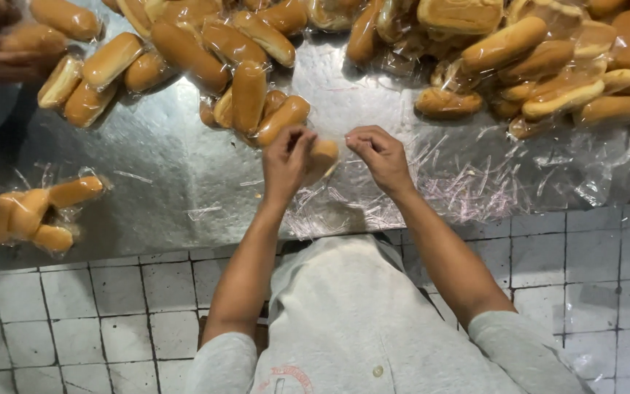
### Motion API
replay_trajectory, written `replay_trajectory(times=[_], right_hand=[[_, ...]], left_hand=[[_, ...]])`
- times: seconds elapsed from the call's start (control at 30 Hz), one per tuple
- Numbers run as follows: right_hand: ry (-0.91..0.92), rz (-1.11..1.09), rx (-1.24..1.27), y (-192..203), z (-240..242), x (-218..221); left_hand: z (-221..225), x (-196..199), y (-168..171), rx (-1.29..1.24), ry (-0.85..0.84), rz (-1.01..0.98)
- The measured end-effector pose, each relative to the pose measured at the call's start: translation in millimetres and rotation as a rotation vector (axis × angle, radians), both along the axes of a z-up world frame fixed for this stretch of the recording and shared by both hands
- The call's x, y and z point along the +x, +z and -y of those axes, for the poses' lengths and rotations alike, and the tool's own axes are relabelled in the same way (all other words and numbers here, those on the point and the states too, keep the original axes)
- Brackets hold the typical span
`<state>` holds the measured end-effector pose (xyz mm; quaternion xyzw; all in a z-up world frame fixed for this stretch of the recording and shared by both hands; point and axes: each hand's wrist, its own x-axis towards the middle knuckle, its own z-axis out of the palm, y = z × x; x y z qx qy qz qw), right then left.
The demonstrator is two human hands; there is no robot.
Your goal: The person wraps individual bread rolls in plastic wrap by hand on a metal table, handling several rolls one at a time.
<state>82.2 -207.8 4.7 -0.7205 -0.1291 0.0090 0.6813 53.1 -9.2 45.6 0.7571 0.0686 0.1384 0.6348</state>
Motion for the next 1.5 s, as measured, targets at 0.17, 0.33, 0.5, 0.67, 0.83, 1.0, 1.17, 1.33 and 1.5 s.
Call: replay_trajectory(times=[0.17, 0.33, 0.5, 0.67, 0.83, 1.0, 1.17, 1.33, 1.5], right_hand=[[-0.178, -0.16, -0.016, 1, 5, -9], [-0.272, -0.681, -0.083, 15, 11, -32], [0.036, -1.113, -0.013, -50, 47, -34], [-0.295, -0.53, -0.78, -74, 107, 26], [-0.313, -0.428, -1.255, -120, 178, 89], [-0.155, -0.57, -1.384, -49, 111, 64], [0.106, -0.536, -0.789, -16, 47, -15], [-0.009, -0.45, -0.581, -7, 51, -13], [0.39, -0.061, -0.163, 37, 34, 19]], left_hand=[[10, 14, -41, 0.06, 0.004, -0.082], [30, -33, -124, -0.222, -0.14, -0.549], [59, -56, -171, 1.051, -0.62, 0.085], [8, -8, -101, 0.298, -0.237, -0.358], [-61, -18, -62, -0.288, 0.324, -0.231], [-30, -43, -45, -0.19, -0.077, -0.504], [26, -31, -100, -0.428, -0.225, -0.629], [18, -15, -103, -0.854, -0.148, -0.597], [2, -21, -94, -0.696, -0.408, -0.423]])
